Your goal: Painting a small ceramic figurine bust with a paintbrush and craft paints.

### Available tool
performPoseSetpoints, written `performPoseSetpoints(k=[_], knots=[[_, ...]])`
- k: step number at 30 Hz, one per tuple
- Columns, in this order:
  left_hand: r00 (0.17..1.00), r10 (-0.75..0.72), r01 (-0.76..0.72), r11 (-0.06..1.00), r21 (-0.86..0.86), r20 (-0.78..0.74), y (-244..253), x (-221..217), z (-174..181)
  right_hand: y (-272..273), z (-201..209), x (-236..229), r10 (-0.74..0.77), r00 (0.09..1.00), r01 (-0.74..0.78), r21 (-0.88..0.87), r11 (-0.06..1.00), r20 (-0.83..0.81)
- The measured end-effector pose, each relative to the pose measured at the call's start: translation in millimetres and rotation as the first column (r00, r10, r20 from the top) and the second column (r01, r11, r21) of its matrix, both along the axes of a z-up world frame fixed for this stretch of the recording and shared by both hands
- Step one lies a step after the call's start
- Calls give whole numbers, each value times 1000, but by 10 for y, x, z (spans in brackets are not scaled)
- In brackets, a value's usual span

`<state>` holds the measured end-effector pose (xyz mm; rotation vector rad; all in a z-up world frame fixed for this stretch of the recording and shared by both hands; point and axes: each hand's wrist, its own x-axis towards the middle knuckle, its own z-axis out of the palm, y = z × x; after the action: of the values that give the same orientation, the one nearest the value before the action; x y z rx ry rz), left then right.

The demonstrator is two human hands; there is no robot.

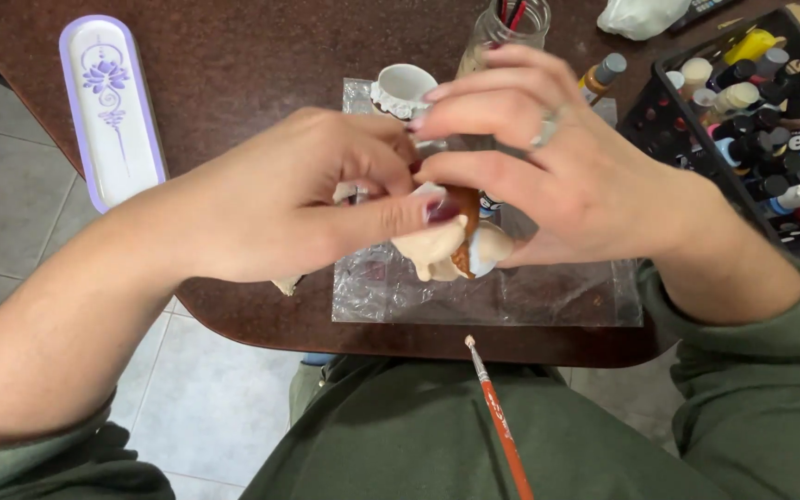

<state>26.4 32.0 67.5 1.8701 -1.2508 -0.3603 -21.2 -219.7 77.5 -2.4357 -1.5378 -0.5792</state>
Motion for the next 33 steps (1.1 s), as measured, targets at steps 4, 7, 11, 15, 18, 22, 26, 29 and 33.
performPoseSetpoints(k=[4,7,11,15,18,22,26,29,33], knots=[[981,-115,107,992,-61,-156,37,18,-208,4,46,134,80,991,-82,-16,996,-111],[893,-189,111,972,-209,-408,119,56,-543,-10,142,189,108,982,-114,-32,993,-158],[462,-145,-264,919,-292,-875,281,-28,-1081,-86,327,-159,-61,995,63,24,998,-78],[181,-418,-572,691,-441,-890,297,-329,-1733,-591,145,-693,-225,755,-422,-719,552,-616],[200,-502,-686,541,-486,-841,103,-562,-1803,-120,81,-911,404,759,-392,137,910,-510],[240,-508,-725,473,-501,-827,-81,-759,-1953,-140,-229,-1028,288,907,-247,166,955,-308],[279,-499,-766,400,-504,-820,-285,-850,-2032,-569,-617,-977,-32,934,173,372,912,-355],[230,-515,-808,372,-456,-826,-405,-857,-2057,-895,-1088,-601,-204,851,496,611,617,-484],[192,-518,-837,357,-414,-834,-429,-895,-2256,-936,-1305,-211,-241,829,533,579,618,-506]])
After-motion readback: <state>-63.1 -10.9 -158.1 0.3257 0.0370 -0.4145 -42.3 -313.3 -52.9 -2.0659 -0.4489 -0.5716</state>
